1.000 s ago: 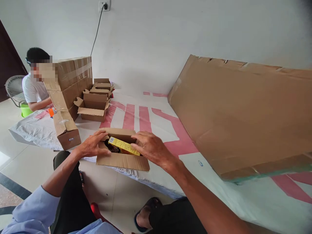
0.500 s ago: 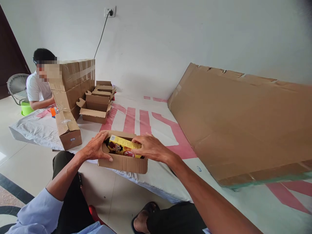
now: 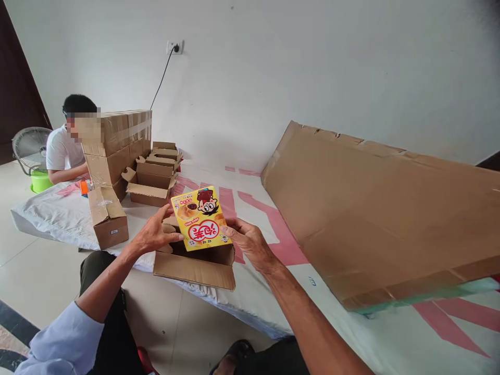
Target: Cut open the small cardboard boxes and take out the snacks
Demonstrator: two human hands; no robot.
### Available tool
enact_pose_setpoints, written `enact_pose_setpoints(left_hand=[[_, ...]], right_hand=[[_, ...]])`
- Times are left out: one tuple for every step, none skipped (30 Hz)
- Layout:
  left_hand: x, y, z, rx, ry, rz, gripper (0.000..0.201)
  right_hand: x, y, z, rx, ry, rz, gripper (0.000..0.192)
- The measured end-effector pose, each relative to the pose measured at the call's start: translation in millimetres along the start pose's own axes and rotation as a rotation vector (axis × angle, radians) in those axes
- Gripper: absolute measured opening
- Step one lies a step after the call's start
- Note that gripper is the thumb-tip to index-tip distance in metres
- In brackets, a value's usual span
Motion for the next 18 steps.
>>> enact_pose_setpoints(left_hand=[[3, -0.2, -3, -0.019, -0.013, -0.016, 0.101], [6, -1.6, -6, -0.041, -0.031, -0.046, 0.099], [10, -4.3, -9, -0.066, -0.048, -0.089, 0.098], [14, -8.1, -13, -0.095, -0.062, -0.138, 0.098], [19, -12.5, -17, -0.116, -0.070, -0.179, 0.096], [24, -17.2, -22, -0.128, -0.067, -0.200, 0.092], [28, -21.6, -29, -0.130, -0.060, -0.195, 0.088], [33, -25.3, -35, -0.126, -0.054, -0.164, 0.083], [37, -28.1, -42, -0.118, -0.055, -0.112, 0.078], [41, -29.7, -48, -0.109, -0.065, -0.051, 0.075], [43, -30.3, -52, -0.099, -0.083, 0.013, 0.072], [45, -29.6, -56, -0.086, -0.109, 0.072, 0.069], [45, -28.1, -59, -0.071, -0.139, 0.120, 0.064], [43, -25.8, -60, -0.058, -0.168, 0.155, 0.059], [41, -23.0, -61, -0.053, -0.192, 0.177, 0.052], [37, -19.9, -61, -0.062, -0.210, 0.191, 0.046], [33, -16.4, -61, -0.086, -0.224, 0.208, 0.043], [29, -12.8, -61, -0.121, -0.234, 0.233, 0.043]], right_hand=[[1, 2, 0, 0.013, -0.007, -0.003, 0.059], [2, 4, 1, 0.019, -0.016, -0.003, 0.059], [2, 6, 3, 0.019, -0.025, 0.003, 0.059], [3, 6, 7, 0.012, -0.034, 0.015, 0.058], [4, 7, 11, 0.000, -0.044, 0.031, 0.058], [5, 7, 16, -0.016, -0.057, 0.049, 0.057], [6, 6, 23, -0.032, -0.070, 0.065, 0.058], [9, 6, 29, -0.051, -0.082, 0.084, 0.058], [12, 6, 36, -0.072, -0.090, 0.105, 0.060], [16, 6, 43, -0.095, -0.094, 0.127, 0.062], [21, 7, 49, -0.115, -0.092, 0.150, 0.064], [26, 8, 54, -0.128, -0.089, 0.166, 0.067], [30, 9, 58, -0.126, -0.088, 0.172, 0.070], [34, 11, 61, -0.111, -0.092, 0.168, 0.073], [38, 13, 62, -0.084, -0.101, 0.157, 0.077], [40, 15, 62, -0.054, -0.111, 0.145, 0.080], [42, 18, 62, -0.029, -0.116, 0.140, 0.081], [43, 21, 60, -0.013, -0.116, 0.141, 0.081]])
Point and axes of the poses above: each hand's wrist, its own x-axis towards the middle knuckle, its own y-axis out of the palm, z = x × y, the point moved 2 cm from there along x, towards the middle knuckle, and after that the axes turned 5 degrees about -x, right-handed, at the moved point
